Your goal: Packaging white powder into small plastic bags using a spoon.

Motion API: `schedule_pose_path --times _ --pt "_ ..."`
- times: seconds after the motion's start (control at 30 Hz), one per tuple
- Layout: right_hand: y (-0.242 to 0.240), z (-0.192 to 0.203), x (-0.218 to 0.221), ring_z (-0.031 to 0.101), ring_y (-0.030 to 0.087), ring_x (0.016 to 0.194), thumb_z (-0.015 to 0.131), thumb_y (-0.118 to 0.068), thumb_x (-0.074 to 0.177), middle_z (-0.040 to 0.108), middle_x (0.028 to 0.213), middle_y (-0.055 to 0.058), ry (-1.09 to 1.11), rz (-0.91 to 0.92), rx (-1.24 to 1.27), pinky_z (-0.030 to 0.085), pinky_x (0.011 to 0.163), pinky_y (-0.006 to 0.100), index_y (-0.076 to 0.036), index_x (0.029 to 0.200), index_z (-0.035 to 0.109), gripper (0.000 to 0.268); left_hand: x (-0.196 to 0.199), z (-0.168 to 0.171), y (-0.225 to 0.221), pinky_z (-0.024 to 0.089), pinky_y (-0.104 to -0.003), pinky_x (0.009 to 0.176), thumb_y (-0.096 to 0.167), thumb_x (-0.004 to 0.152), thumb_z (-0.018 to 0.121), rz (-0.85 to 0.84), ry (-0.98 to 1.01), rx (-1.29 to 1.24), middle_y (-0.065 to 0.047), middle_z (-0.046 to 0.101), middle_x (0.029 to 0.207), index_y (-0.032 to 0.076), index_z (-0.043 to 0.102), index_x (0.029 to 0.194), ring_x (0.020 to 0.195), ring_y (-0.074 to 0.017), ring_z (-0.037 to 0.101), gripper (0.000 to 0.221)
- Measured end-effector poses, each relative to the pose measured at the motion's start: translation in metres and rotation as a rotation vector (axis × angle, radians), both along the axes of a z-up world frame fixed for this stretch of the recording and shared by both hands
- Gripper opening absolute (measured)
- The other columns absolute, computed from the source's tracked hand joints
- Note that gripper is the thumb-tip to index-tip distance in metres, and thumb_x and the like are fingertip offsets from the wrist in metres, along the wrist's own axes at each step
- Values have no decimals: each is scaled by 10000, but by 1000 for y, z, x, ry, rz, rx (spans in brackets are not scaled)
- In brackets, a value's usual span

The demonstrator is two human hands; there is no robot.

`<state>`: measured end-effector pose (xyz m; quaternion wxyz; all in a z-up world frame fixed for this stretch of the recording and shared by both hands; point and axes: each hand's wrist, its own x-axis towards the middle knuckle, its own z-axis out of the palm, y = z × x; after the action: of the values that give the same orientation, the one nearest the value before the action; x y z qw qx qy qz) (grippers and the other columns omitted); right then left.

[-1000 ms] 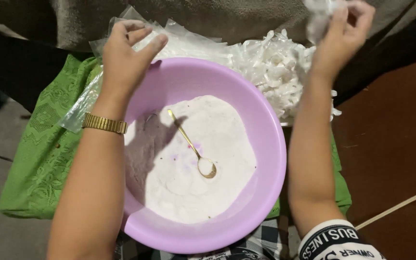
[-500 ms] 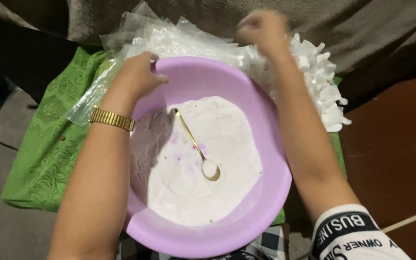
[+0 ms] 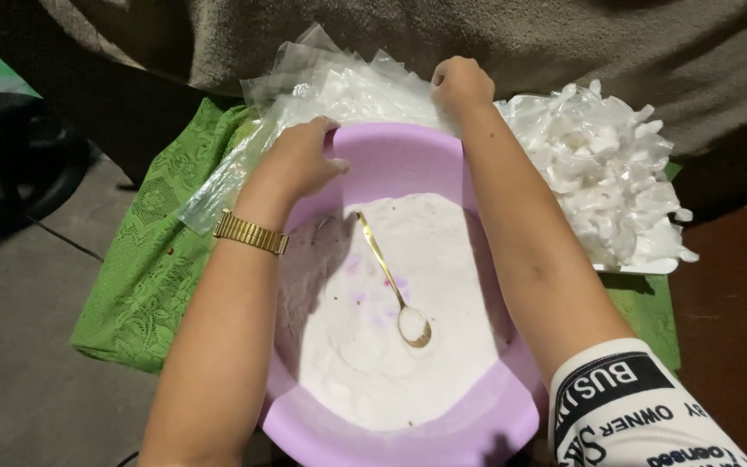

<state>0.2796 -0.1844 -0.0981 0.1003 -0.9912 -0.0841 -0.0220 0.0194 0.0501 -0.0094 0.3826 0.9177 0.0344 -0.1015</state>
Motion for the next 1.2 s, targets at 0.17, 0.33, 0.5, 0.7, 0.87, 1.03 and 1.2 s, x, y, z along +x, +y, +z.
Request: schedule_pose_path --times 0.17,0.33,0.5,0.7,0.87,1.03,1.2 --pt "-2 12 -28 681 268 723 667 -171 888 740 822 -12 -426 187 223 482 577 445 -243 936 669 87 8 -10 -2 545 -392 949 241 971 639 71 -231 -126 -130 678 1255 50 635 1291 1102 -266 654 372" --pt "1 32 -92 676 301 716 708 -58 859 709 836 50 -716 516 334 466 633 408 -194 1074 598 278 14 -15 -4 405 -225 541 298 1125 581 194 -464 -394 74 402 584 203 449 638 552 -59 458 513" --pt "7 37 -147 722 314 1113 784 -23 929 720 1241 118 -902 855 447 525 937 432 -75 1253 662 350 3 11 -2 520 -260 765 638 850 290 504 -206 -783 4 750 1166 130 736 1165 917 -106 648 746" --pt "23 80 -215 772 240 984 585 -183 1071 767 1108 130 -670 890 715 630 820 323 -69 1139 734 199 -1 7 -6 408 -440 1126 507 936 546 142 -443 -560 -72 539 1501 171 573 1383 1378 -243 495 560" --pt "16 76 -177 721 143 815 711 -70 929 766 881 77 -445 545 1013 624 743 247 -57 971 756 63 -9 7 -23 502 -406 1011 326 873 753 4 -381 -289 -135 573 1404 122 416 1497 1250 -275 561 737" --pt "-9 46 -106 706 131 915 776 -33 816 651 1338 53 -245 233 1156 627 681 243 -187 1335 616 564 5 -16 -19 471 -440 1035 224 850 788 -74 -424 -118 -176 563 1430 100 461 1488 1228 -304 596 728" --pt "-46 -5 -22 768 307 801 740 -65 769 748 984 187 -232 -62 823 642 558 357 -160 1149 669 397 20 -45 -11 442 -446 1094 202 841 792 -80 -500 -60 -111 696 1282 169 633 1362 1236 -313 623 546"
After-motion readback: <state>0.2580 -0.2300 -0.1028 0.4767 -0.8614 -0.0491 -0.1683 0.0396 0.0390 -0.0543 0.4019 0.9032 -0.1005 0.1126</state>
